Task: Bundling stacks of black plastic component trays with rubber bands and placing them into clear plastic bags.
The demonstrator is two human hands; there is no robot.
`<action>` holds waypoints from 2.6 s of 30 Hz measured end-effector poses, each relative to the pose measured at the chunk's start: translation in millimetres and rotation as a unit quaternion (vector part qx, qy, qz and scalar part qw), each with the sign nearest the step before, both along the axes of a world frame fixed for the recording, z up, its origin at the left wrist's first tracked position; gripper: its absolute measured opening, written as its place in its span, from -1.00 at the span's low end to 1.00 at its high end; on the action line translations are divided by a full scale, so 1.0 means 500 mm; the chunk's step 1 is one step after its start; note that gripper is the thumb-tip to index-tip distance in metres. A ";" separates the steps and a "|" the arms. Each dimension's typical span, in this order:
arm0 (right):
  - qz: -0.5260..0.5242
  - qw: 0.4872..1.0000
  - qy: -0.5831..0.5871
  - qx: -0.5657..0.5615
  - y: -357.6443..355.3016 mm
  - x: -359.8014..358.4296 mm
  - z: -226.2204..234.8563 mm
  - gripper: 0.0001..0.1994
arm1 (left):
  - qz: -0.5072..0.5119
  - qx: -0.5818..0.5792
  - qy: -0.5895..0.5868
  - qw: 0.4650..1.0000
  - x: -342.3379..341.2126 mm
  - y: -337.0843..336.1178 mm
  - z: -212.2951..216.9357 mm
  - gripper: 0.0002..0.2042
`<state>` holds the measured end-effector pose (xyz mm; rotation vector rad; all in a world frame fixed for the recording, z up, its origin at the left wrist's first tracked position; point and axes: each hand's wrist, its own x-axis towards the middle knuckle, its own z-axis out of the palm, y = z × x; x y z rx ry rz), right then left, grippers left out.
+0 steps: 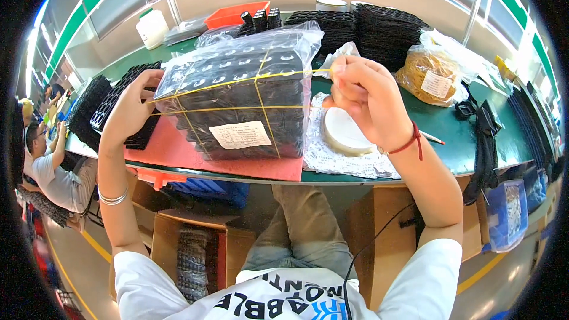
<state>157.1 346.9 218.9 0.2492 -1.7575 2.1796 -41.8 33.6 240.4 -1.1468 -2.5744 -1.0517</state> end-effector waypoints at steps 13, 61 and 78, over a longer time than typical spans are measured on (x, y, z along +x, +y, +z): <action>0.087 0.993 0.046 -0.065 0.015 -0.090 -0.012 -0.79 | -0.068 0.079 0.121 0.987 -0.028 0.016 -0.021 -0.37; -0.041 0.996 -0.073 -0.022 -0.007 -0.046 -0.078 -0.69 | -0.077 0.170 -0.356 0.916 -0.019 -0.004 -0.161 -0.58; -0.052 0.998 -0.024 0.038 -0.036 -0.030 -0.112 -0.74 | -0.085 0.240 -0.247 0.935 0.002 0.001 -0.237 -0.59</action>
